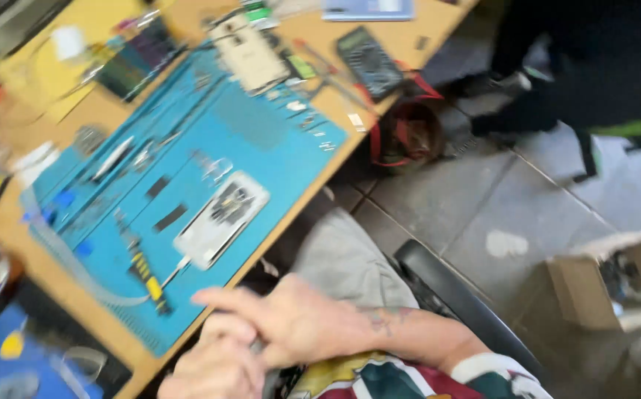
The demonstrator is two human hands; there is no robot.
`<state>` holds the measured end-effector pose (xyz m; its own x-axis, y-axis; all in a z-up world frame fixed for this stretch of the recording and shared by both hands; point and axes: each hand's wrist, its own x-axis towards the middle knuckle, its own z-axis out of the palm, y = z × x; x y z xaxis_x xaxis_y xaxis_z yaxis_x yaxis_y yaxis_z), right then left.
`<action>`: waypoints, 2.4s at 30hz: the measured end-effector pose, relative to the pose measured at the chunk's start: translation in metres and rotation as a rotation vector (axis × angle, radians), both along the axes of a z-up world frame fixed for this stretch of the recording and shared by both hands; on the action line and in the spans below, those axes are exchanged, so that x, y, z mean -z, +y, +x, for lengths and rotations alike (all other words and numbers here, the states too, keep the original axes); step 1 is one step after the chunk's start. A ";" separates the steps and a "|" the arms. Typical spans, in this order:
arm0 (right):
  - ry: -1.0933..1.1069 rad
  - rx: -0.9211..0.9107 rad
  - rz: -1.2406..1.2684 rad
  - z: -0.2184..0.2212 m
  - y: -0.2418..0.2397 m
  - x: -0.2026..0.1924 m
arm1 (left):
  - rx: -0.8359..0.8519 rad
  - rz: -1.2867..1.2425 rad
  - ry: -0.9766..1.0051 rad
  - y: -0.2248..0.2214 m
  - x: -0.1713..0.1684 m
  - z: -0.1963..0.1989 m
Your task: Testing and assembling a smartphone on a repair bench, including screen testing and internal component fastening.
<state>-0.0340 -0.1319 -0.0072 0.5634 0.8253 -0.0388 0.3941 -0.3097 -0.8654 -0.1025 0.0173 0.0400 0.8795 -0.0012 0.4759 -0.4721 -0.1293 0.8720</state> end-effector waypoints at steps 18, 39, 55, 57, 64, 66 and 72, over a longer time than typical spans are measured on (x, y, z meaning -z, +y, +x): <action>-0.446 0.461 0.093 0.098 -0.029 0.062 | -0.632 0.533 0.023 0.062 0.081 0.046; -0.137 0.013 0.774 0.157 -0.044 -0.030 | -0.581 0.791 0.238 0.130 0.039 0.057; -0.646 0.121 -0.009 0.138 0.049 0.044 | -0.895 1.021 0.531 0.117 0.086 0.042; -0.667 0.085 0.019 0.140 0.044 0.052 | -0.973 0.889 0.449 0.116 0.084 0.039; -0.508 0.169 0.340 0.143 0.049 0.045 | -0.751 0.520 0.252 0.118 0.052 0.026; -0.351 0.098 0.259 0.146 0.050 0.034 | -0.683 0.457 0.337 0.113 0.045 0.019; -0.384 0.030 0.237 0.150 0.062 0.015 | -0.656 0.447 0.301 0.115 0.045 0.009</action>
<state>0.1157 -0.0704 -0.0218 0.5237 0.7694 0.3657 0.6943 -0.1368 -0.7066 -0.0932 0.1325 -0.0049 0.8566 0.4212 0.2980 0.0628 -0.6583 0.7501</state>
